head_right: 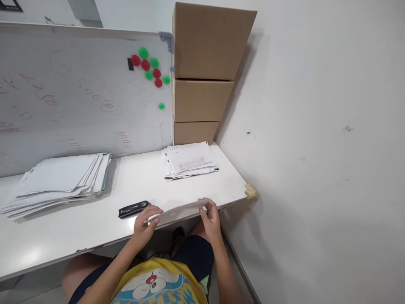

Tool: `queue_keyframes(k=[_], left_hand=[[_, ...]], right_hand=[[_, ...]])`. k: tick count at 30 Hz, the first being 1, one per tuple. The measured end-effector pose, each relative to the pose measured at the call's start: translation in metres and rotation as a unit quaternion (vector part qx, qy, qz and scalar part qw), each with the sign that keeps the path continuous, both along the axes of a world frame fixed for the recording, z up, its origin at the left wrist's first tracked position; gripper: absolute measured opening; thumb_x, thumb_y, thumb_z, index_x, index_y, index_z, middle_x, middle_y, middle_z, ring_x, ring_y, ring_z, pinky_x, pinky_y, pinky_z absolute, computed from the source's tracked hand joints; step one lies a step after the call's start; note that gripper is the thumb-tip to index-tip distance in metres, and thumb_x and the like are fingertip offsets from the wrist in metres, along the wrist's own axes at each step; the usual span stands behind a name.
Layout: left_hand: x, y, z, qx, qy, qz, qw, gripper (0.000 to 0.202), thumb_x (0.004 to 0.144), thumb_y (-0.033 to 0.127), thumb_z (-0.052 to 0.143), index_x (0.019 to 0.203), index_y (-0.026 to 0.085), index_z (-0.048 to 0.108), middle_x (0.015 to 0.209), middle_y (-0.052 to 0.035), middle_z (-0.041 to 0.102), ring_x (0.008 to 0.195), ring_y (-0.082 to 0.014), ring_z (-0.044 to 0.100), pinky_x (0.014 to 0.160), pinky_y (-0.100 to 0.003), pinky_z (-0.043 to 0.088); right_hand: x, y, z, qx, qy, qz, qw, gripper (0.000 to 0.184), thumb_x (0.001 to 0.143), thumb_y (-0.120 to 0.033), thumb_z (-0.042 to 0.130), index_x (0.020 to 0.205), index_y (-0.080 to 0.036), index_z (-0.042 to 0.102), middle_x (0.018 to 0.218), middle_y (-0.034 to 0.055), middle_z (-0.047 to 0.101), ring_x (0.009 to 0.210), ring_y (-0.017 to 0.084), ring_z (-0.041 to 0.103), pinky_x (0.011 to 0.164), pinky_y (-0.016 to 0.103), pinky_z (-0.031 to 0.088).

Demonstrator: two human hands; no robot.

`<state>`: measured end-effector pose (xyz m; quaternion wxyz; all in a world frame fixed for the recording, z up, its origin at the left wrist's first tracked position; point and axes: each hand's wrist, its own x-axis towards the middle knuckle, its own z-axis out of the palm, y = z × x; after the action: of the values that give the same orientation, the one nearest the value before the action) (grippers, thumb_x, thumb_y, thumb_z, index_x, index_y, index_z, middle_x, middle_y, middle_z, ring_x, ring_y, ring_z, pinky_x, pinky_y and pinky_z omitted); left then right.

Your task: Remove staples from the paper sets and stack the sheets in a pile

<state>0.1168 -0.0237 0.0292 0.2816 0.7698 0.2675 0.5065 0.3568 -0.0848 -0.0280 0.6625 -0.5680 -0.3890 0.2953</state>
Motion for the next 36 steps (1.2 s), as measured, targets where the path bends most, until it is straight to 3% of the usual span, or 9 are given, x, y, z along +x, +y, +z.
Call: queue_keyframes(k=[4, 9, 13, 16, 19, 23, 25, 29, 36], left_hand=[[-0.001, -0.003, 0.008, 0.028, 0.014, -0.026, 0.999, 0.017, 0.088, 0.019, 0.057, 0.101, 0.023, 0.067, 0.087, -0.0046, 0.069, 0.082, -0.0149, 0.064, 0.071, -0.027, 0.051], [-0.004, -0.005, 0.013, -0.027, 0.061, -0.031, 0.997, 0.018, 0.091, 0.022, 0.051, 0.093, 0.021, 0.069, 0.083, -0.0045, 0.07, 0.078, -0.0153, 0.065, 0.069, -0.027, 0.052], [-0.013, 0.003, 0.02, -0.114, 0.114, 0.052, 0.986, 0.026, 0.093, 0.034, 0.046, 0.097, 0.02, 0.068, 0.093, -0.0062, 0.072, 0.086, -0.0188, 0.067, 0.074, -0.03, 0.053], [-0.031, 0.02, 0.022, -0.143, 0.152, 0.147, 0.967, 0.031, 0.094, 0.038, 0.042, 0.108, 0.021, 0.064, 0.099, -0.0063, 0.071, 0.094, -0.0203, 0.065, 0.082, -0.034, 0.051], [-0.058, 0.036, 0.018, -0.082, 0.277, 0.166, 0.943, 0.032, 0.092, 0.038, 0.046, 0.115, 0.02, 0.061, 0.103, -0.0077, 0.069, 0.099, -0.0243, 0.062, 0.088, -0.041, 0.047], [-0.084, 0.045, 0.002, 0.003, 0.424, 0.076, 0.903, 0.036, 0.091, 0.033, 0.049, 0.125, 0.021, 0.056, 0.111, -0.0092, 0.066, 0.103, -0.0266, 0.059, 0.087, -0.043, 0.046], [-0.09, 0.045, -0.006, 0.026, 0.437, 0.047, 0.898, 0.039, 0.094, 0.029, 0.045, 0.131, 0.021, 0.05, 0.114, -0.0098, 0.065, 0.103, -0.0253, 0.06, 0.084, -0.041, 0.046], [-0.093, 0.046, -0.018, 0.066, 0.411, 0.05, 0.908, 0.039, 0.096, 0.028, 0.042, 0.134, 0.019, 0.047, 0.113, -0.0115, 0.066, 0.1, -0.0242, 0.061, 0.081, -0.039, 0.046], [-0.093, 0.047, -0.021, 0.082, 0.39, 0.055, 0.915, 0.039, 0.096, 0.029, 0.043, 0.133, 0.019, 0.048, 0.113, -0.0112, 0.066, 0.1, -0.024, 0.061, 0.08, -0.038, 0.046]], right_hand=[[0.006, -0.006, 0.014, -0.023, -0.052, 0.013, 0.998, 0.023, 0.084, -0.041, 0.06, 0.099, -0.024, 0.061, 0.102, 0.0075, 0.068, 0.103, 0.024, 0.061, 0.095, 0.041, 0.044], [0.015, -0.022, 0.033, -0.08, -0.073, 0.083, 0.991, 0.026, 0.083, -0.047, 0.06, 0.091, -0.023, 0.066, 0.095, 0.0069, 0.071, 0.095, 0.025, 0.064, 0.087, 0.037, 0.048], [0.021, -0.026, 0.041, -0.158, -0.018, 0.132, 0.978, 0.035, 0.079, -0.052, 0.063, 0.097, -0.021, 0.064, 0.087, 0.0058, 0.072, 0.082, 0.024, 0.065, 0.071, 0.033, 0.052], [0.021, -0.019, 0.044, -0.199, 0.03, 0.126, 0.971, 0.044, 0.071, -0.057, 0.069, 0.094, -0.02, 0.064, 0.081, 0.006, 0.072, 0.073, 0.023, 0.066, 0.064, 0.032, 0.052], [0.016, -0.01, 0.044, -0.228, 0.06, 0.125, 0.964, 0.05, 0.065, -0.06, 0.072, 0.093, -0.02, 0.063, 0.078, 0.0063, 0.072, 0.068, 0.023, 0.066, 0.06, 0.032, 0.052], [0.006, -0.002, 0.041, -0.238, 0.061, 0.142, 0.959, 0.052, 0.061, -0.06, 0.074, 0.092, -0.02, 0.064, 0.074, 0.0058, 0.072, 0.067, 0.024, 0.066, 0.059, 0.032, 0.052], [0.004, 0.0, 0.038, -0.242, 0.051, 0.147, 0.958, 0.052, 0.061, -0.06, 0.074, 0.092, -0.019, 0.064, 0.073, 0.0054, 0.071, 0.066, 0.024, 0.066, 0.058, 0.032, 0.051], [0.005, 0.0, 0.034, -0.249, 0.023, 0.143, 0.958, 0.048, 0.063, -0.057, 0.073, 0.09, -0.019, 0.064, 0.072, 0.0057, 0.071, 0.066, 0.024, 0.066, 0.057, 0.033, 0.051], [0.003, 0.001, 0.027, -0.247, 0.027, 0.152, 0.957, 0.046, 0.067, -0.056, 0.071, 0.094, -0.02, 0.065, 0.078, 0.0072, 0.074, 0.07, 0.027, 0.068, 0.059, 0.036, 0.053]])
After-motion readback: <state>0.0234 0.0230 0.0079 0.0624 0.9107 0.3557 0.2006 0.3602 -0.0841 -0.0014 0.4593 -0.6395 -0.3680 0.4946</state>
